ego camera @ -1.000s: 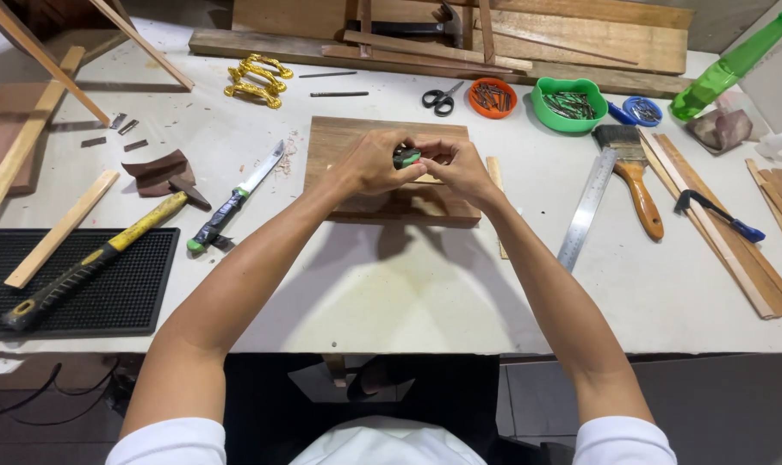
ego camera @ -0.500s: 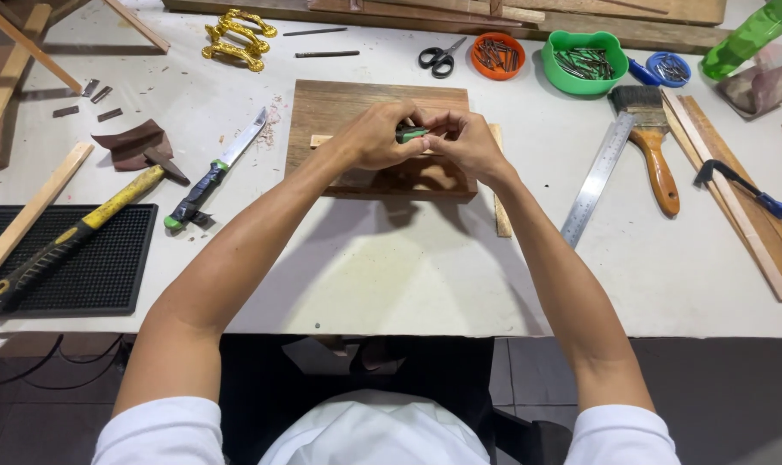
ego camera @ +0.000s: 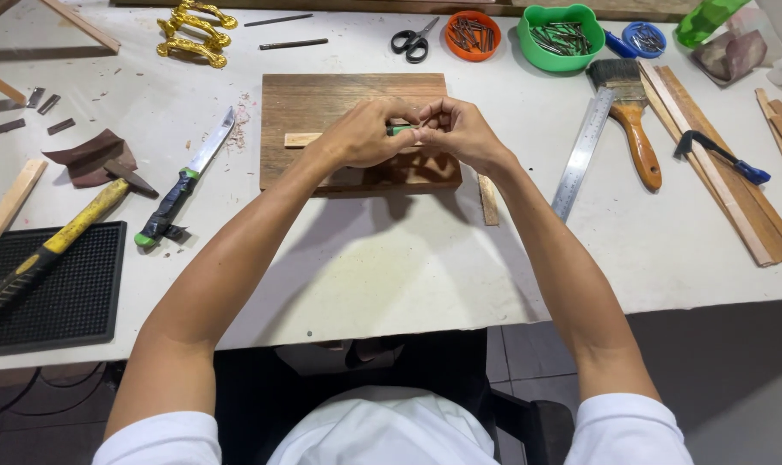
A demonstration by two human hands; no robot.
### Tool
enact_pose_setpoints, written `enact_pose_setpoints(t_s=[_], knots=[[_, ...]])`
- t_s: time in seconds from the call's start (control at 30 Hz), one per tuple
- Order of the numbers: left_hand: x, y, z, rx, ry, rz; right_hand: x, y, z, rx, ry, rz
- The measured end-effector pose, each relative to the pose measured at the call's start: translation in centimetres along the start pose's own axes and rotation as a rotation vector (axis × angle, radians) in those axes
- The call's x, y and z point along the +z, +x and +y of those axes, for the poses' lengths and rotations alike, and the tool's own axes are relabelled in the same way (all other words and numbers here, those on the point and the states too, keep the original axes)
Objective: Measuring and sanding small wooden pieces at a workbench.
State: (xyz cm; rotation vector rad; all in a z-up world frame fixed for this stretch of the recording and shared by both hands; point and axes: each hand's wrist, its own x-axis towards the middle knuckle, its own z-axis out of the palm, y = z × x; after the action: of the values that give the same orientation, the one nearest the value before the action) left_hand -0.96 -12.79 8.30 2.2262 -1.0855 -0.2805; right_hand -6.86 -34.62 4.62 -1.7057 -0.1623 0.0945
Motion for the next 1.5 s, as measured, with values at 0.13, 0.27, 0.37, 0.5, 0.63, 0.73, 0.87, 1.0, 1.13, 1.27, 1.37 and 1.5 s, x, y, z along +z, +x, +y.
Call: enact_pose_setpoints(t_s=[0.13,0.27,0.37,0.5,0.63,0.73,0.87,1.0,1.13,1.27,1.37,1.5], knots=[[-1.9,0.1,-1.3,-0.124,0.132,-0.142,-0.8,-0.6,-0.2,0.139,-0.133,0.115],[-2.8,0.3,-3.1,-0.264,0.176,-0.204,-0.1,-0.1,-0.1,0.155,-0.336,0.198],[-2.9,0.1,-3.0,-0.302,0.208,-0.2,1.0,0.8,-0.2,0.155,-0.548,0.257],[-2.6,0.2,-3.6,-0.331,0.212,-0.165,1.9,1.3,-1.3,0.292,-0.599,0.309],[-2.7,-0.1,-3.2,-0.357,0.195,-0.159,1.7,1.8,-0.6,0.301,-0.651,0.292],[-2.7,-0.2,-3.0,-0.365,0.184,-0.162,1.8,2.0,-0.5,0.303,-0.689,0.296],[-2.5,-0.2,-3.0,-0.366,0.207,-0.119,2.0,3.6,0.6,0.027,-0.862,0.236],[-2.8,-0.5,-2.5,-0.35,0.194,-0.107,4.0,4.9,0.0,-0.177,-0.879,0.103],[-2.9,-0.6,-2.1,-0.381,0.204,-0.109,4.9,5.6,-0.1,0.089,-0.881,0.057],[-3.2,-1.0,-2.1,-0.354,0.217,-0.119,4.8,5.5,-0.3,0.073,-0.811,0.045],[-3.5,-1.4,-1.7,-0.346,0.211,-0.107,5.0,5.1,-1.0,0.121,-0.82,0.051],[-4.0,-1.8,-1.6,-0.325,0.201,-0.118,4.4,5.4,-0.3,0.067,-0.805,0.041]])
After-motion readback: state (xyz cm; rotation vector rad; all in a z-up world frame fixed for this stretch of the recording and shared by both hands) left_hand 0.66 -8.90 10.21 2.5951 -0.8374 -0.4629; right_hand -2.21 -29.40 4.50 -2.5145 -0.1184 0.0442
